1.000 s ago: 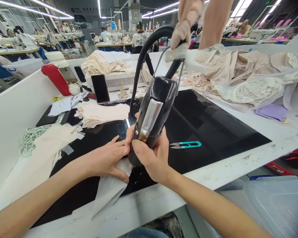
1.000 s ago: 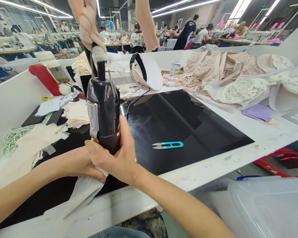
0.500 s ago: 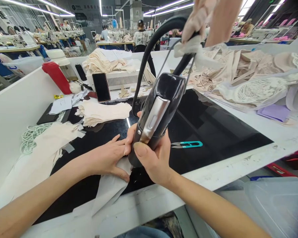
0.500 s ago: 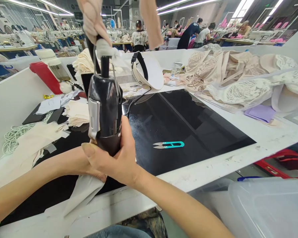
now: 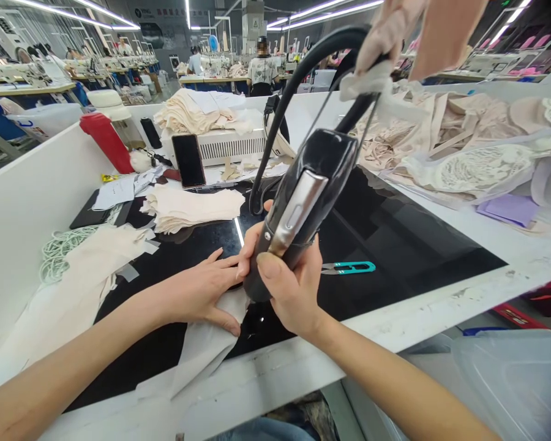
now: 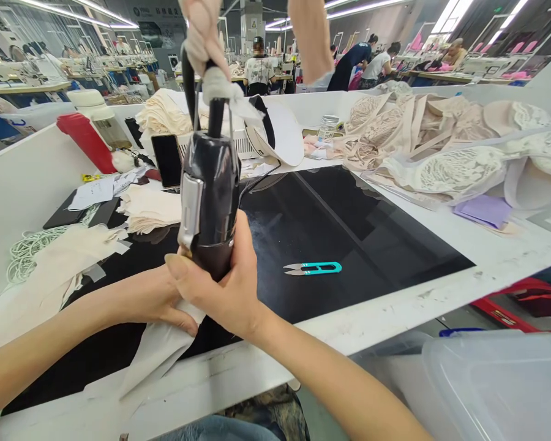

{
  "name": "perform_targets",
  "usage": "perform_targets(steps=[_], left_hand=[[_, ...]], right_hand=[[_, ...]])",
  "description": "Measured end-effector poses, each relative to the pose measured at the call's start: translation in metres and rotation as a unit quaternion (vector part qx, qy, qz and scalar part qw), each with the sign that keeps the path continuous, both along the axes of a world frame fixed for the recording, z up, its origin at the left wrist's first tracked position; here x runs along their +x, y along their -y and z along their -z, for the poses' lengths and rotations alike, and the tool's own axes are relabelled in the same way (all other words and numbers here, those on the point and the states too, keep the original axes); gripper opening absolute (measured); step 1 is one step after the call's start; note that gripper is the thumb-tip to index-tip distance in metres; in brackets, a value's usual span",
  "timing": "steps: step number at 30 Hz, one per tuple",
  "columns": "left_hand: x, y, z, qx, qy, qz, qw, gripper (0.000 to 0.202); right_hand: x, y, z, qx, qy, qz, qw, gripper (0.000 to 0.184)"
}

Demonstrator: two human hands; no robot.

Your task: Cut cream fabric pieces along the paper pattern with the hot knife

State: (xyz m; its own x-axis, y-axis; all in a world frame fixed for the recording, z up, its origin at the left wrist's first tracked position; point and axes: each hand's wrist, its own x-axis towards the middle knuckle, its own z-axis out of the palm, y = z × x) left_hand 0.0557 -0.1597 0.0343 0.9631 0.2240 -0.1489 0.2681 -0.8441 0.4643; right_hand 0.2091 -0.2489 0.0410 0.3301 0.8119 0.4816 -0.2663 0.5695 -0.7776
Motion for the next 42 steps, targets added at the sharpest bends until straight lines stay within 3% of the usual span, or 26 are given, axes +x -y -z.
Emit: perform_targets(steps=[6,11,13,18,22,25,29,34,38,42], left_hand=[[0.0,-0.001,0.003,0.008,-0.002,0.01,1.0,0.088],[-0.008,0.0,0.008,0.074,0.023,0.014,0.997,0.095],[-0.015,0.005,0.009,0.119,0.06,0.002,0.991,0.088],[-0.036,0.043,0.008,0.196,0.15,-0.11,0.963,0.027],[-0.044,0.072,0.013,0.203,0.115,-0.131,0.964,0.027],[-0.047,0.08,0.02,0.204,0.089,-0.129,0.966,0.027],[-0.051,0.071,0.025,0.231,0.095,-0.083,0.965,0.026],[-0.063,0.052,0.022,0.237,0.119,0.006,0.964,0.041],[-0.07,0.045,0.019,0.234,0.109,-0.008,0.966,0.053],[-0.066,0.038,0.014,0.235,0.15,-0.046,0.959,0.043]], right_hand=[[-0.001,0.0,-0.004,-0.002,0.005,0.01,1.0,0.033],[0.0,0.001,0.0,-0.002,0.002,0.003,1.0,0.032],[0.002,0.001,0.001,0.009,-0.002,0.007,1.0,0.033],[0.004,0.002,-0.003,0.026,-0.017,-0.034,0.999,0.034],[0.006,0.002,-0.006,0.023,0.0,-0.017,1.0,0.036],[0.008,0.001,-0.009,0.027,0.022,-0.026,0.999,0.036],[0.014,0.002,-0.02,0.025,0.077,-0.046,0.996,0.044],[0.014,0.005,-0.033,-0.005,0.094,-0.009,0.996,0.036],[0.009,0.007,-0.032,-0.004,0.081,0.005,0.997,0.036],[0.007,0.005,-0.024,0.005,0.071,0.003,0.997,0.039]])
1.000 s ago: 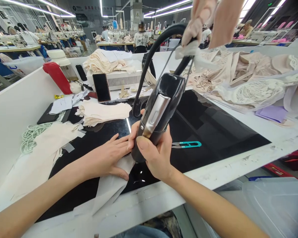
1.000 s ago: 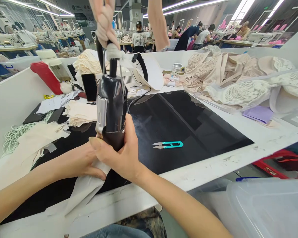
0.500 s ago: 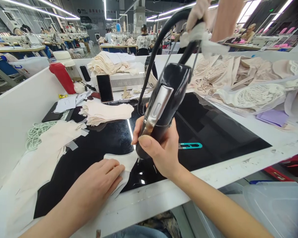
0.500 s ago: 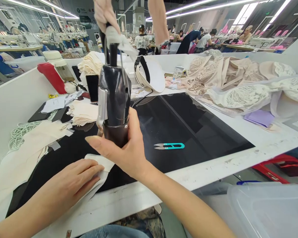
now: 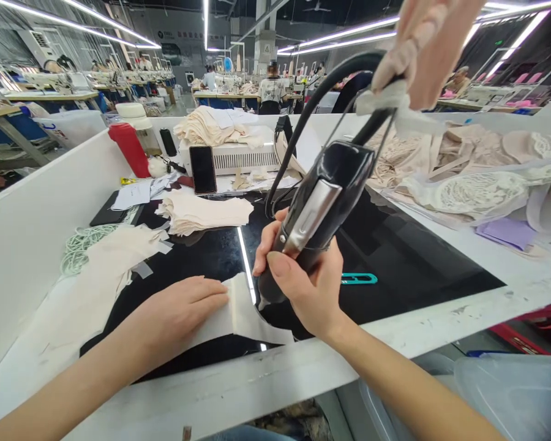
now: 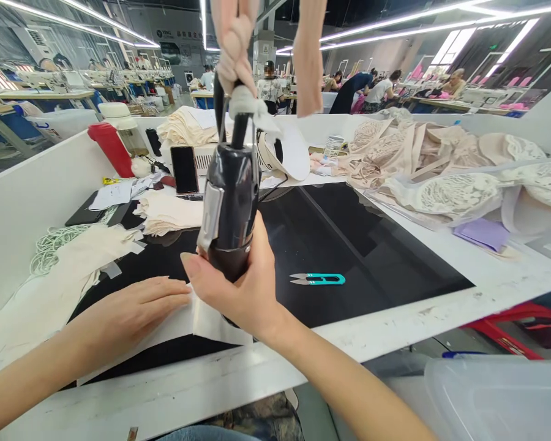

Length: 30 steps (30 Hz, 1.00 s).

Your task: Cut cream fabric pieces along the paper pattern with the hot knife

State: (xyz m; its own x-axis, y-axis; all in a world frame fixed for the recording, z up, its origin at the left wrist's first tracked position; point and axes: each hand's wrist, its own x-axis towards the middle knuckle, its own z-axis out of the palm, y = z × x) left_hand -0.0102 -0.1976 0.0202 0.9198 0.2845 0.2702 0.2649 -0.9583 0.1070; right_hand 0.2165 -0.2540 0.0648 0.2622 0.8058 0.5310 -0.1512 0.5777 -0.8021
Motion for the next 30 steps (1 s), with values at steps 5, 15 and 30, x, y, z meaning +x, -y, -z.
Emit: perform_targets(steps=[5,15,30], left_hand=[[0.017,-0.011,0.001,-0.025,0.017,-0.047,0.998,0.034],[0.046,-0.016,0.017,-0.078,-0.016,-0.021,0.997,0.029],[0.027,-0.018,0.035,0.016,-0.001,0.029,0.999,0.037]], right_hand=[[0.001,0.001,0.007,-0.005,-0.004,-0.02,1.0,0.039],[0.003,0.014,0.014,-0.009,-0.026,-0.039,0.999,0.043],[0.004,0.017,0.013,0.0,-0.083,-0.037,0.996,0.046]])
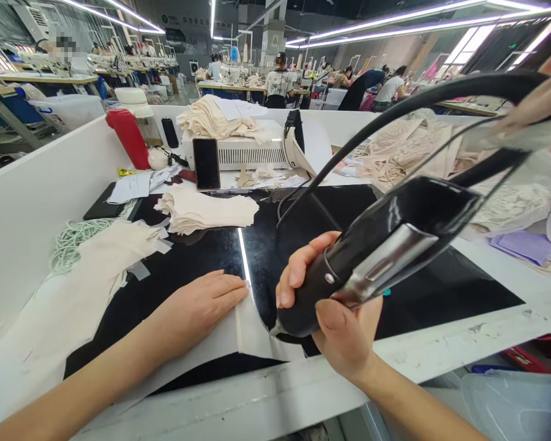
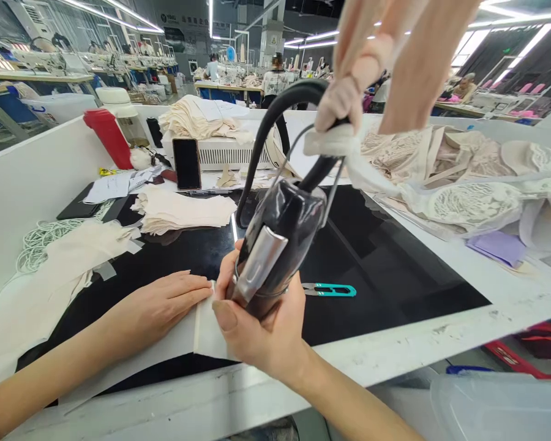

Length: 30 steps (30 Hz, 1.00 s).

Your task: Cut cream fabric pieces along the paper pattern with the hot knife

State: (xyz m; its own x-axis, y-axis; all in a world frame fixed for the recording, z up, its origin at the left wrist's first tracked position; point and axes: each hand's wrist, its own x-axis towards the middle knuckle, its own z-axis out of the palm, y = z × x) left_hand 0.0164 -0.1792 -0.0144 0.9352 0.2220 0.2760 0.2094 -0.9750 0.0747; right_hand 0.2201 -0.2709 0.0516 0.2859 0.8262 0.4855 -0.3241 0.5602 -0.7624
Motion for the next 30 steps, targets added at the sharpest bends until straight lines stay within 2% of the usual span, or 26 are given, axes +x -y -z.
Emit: perform_targets(steps=[6,12,21,30], left_hand=[[-0.001,0.004,-0.006,0.017,0.023,-0.002,1.0,0.037],[0.0,0.007,0.0,0.033,0.049,-0.008,0.998,0.037],[0.0,0.01,0.005,0.031,0.068,-0.019,0.997,0.038],[0.002,0.014,0.004,-0.003,0.065,-0.019,0.998,0.04]], right_hand=[[0.001,-0.001,0.001,-0.007,-0.009,-0.008,1.0,0.043],[0.007,-0.003,0.002,-0.008,0.001,-0.021,1.0,0.037],[0.002,-0.036,-0.004,0.011,-0.011,0.075,0.997,0.033],[-0.006,-0.056,0.001,0.011,0.007,0.072,0.997,0.034]])
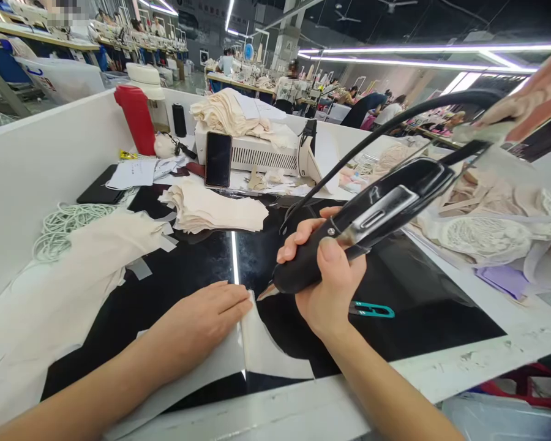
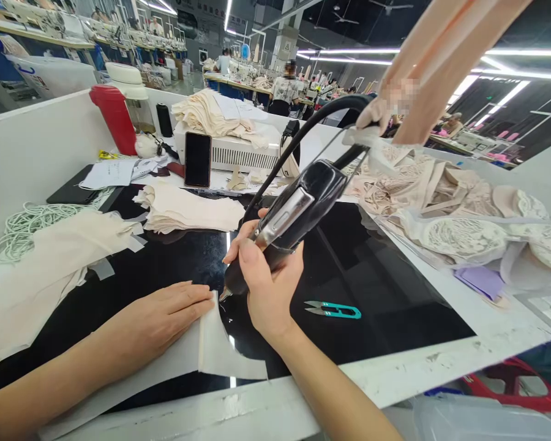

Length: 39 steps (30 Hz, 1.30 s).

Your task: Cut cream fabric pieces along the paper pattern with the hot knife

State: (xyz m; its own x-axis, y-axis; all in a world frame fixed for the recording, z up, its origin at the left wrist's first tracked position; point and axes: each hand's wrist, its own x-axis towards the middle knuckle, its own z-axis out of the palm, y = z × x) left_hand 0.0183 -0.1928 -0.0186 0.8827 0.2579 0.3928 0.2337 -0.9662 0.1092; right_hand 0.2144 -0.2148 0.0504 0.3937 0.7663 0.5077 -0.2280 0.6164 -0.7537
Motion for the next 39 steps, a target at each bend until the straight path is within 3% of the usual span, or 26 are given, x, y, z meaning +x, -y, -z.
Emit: perform_targets(steps=[21,29,39], left_hand=[[0.0,0.0,0.0,0.011,0.008,0.0,1.0,0.039],[-0.002,-0.003,-0.001,0.006,0.012,0.007,1.0,0.036],[0.008,0.004,-0.016,-0.051,0.041,0.047,0.997,0.027]], right_hand=[[-0.007,0.001,0.003,-0.033,0.014,-0.001,0.999,0.034],[0.001,0.009,0.001,0.004,-0.006,-0.001,1.0,0.032],[0.0,0.01,0.0,-0.014,0.01,0.018,1.0,0.035]])
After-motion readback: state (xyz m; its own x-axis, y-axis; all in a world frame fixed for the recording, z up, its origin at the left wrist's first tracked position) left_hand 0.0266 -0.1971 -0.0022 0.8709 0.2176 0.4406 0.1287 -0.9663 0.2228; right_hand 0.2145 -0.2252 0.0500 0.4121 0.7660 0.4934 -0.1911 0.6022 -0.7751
